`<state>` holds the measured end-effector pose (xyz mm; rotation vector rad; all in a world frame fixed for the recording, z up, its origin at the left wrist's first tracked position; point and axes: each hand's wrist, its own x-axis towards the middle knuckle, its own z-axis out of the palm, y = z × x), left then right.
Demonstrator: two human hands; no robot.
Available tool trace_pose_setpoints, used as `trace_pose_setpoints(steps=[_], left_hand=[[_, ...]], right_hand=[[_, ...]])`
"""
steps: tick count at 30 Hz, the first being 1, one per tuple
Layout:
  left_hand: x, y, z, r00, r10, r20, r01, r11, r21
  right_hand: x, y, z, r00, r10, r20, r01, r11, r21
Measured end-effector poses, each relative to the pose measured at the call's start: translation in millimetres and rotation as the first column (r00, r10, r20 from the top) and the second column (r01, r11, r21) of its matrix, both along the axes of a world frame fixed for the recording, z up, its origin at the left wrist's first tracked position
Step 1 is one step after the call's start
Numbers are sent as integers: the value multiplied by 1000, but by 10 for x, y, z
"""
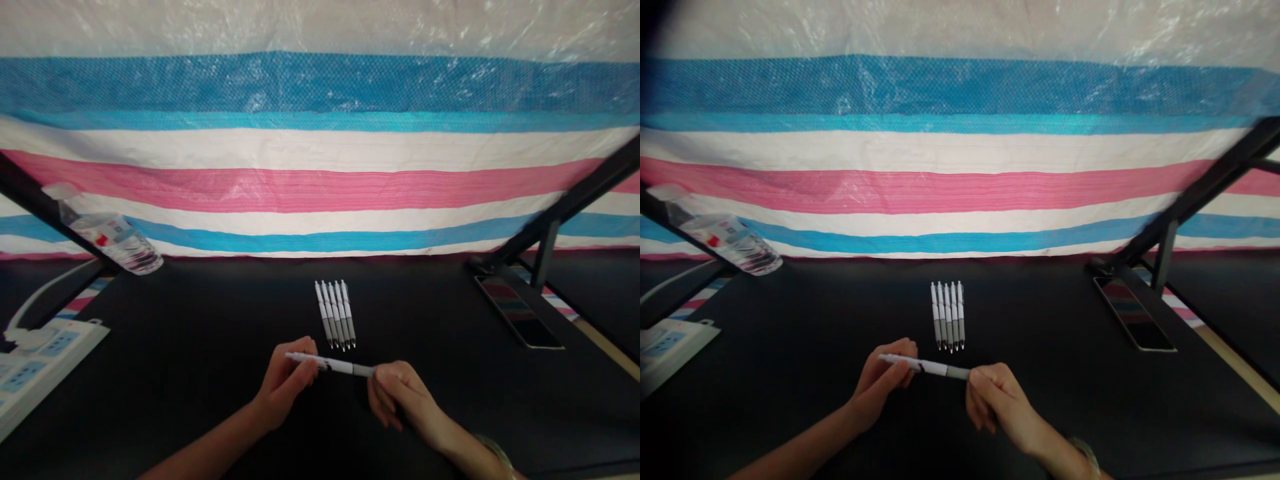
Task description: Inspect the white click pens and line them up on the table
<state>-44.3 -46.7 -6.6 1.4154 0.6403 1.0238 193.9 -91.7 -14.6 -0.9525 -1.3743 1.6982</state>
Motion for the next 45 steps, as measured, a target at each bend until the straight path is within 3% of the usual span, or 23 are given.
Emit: trace_pose_setpoints(steps=[5,12,21,28,37,45], left_hand=[[126,23,138,992,-21,126,23,1000,-14],[218,60,132,973,41,229,-4,987,-158],[171,145,123,977,151,152,-112,965,-239],[154,217,100,993,100,68,-76,954,-290],[159,212,94,978,207,8,-193,926,-323],[155,225,96,979,202,2,-189,922,-338]], right_hand=[[-44,-11,72,933,-50,357,-54,959,278],[-90,-31,90,820,41,572,-245,927,285],[-136,-18,157,800,-11,600,-229,918,323],[-118,-16,134,794,5,608,-239,922,305],[-100,-16,159,802,15,597,-241,923,300],[-97,-8,127,801,14,598,-242,922,302]])
